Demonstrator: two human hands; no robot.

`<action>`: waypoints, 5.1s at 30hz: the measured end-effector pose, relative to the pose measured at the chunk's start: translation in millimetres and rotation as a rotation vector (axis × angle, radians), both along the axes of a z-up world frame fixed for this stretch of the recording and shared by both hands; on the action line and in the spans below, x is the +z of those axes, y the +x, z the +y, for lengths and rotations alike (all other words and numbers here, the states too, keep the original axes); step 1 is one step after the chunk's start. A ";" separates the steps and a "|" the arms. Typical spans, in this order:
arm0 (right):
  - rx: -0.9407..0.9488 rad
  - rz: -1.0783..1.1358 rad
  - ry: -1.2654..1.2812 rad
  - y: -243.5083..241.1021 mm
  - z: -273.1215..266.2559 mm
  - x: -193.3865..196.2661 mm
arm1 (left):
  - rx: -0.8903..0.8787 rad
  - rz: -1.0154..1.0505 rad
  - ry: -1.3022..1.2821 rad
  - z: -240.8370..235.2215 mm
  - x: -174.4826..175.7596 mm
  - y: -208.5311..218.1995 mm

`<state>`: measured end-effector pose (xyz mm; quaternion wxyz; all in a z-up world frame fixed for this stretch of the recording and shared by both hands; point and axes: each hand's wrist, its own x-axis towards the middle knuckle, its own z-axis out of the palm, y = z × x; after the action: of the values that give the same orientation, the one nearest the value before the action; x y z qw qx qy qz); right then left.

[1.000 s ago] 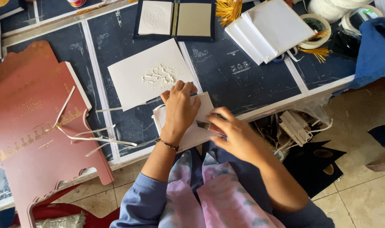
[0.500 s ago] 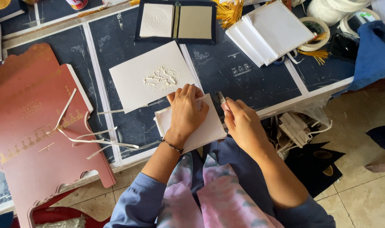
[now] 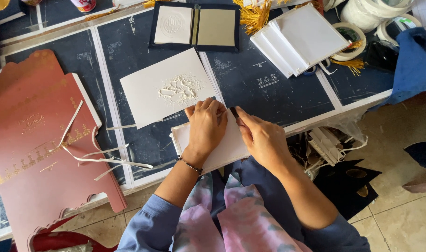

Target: Assembling invitation cards by applying adhesive, attaching decorative tassels, and stacking the finished products.

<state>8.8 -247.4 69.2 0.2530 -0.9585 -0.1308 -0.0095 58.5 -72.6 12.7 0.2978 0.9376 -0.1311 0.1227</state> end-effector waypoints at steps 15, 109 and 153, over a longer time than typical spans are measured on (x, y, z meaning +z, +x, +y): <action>0.086 0.030 -0.096 12.0 -5.0 -3.1 | -0.022 -0.045 0.011 -2.1 -3.3 2.7; 0.417 -0.268 -0.119 7.3 91.2 -27.6 | 0.306 -0.165 -0.524 88.4 -4.5 -98.5; -0.005 -0.444 -0.113 86.0 -42.1 -59.1 | 0.567 -0.124 -0.537 150.0 -8.5 -91.7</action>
<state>94.8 -289.5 10.0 0.1640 -0.9459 -0.1812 -0.2133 -33.1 77.4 4.2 0.4783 0.8161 0.1521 0.2866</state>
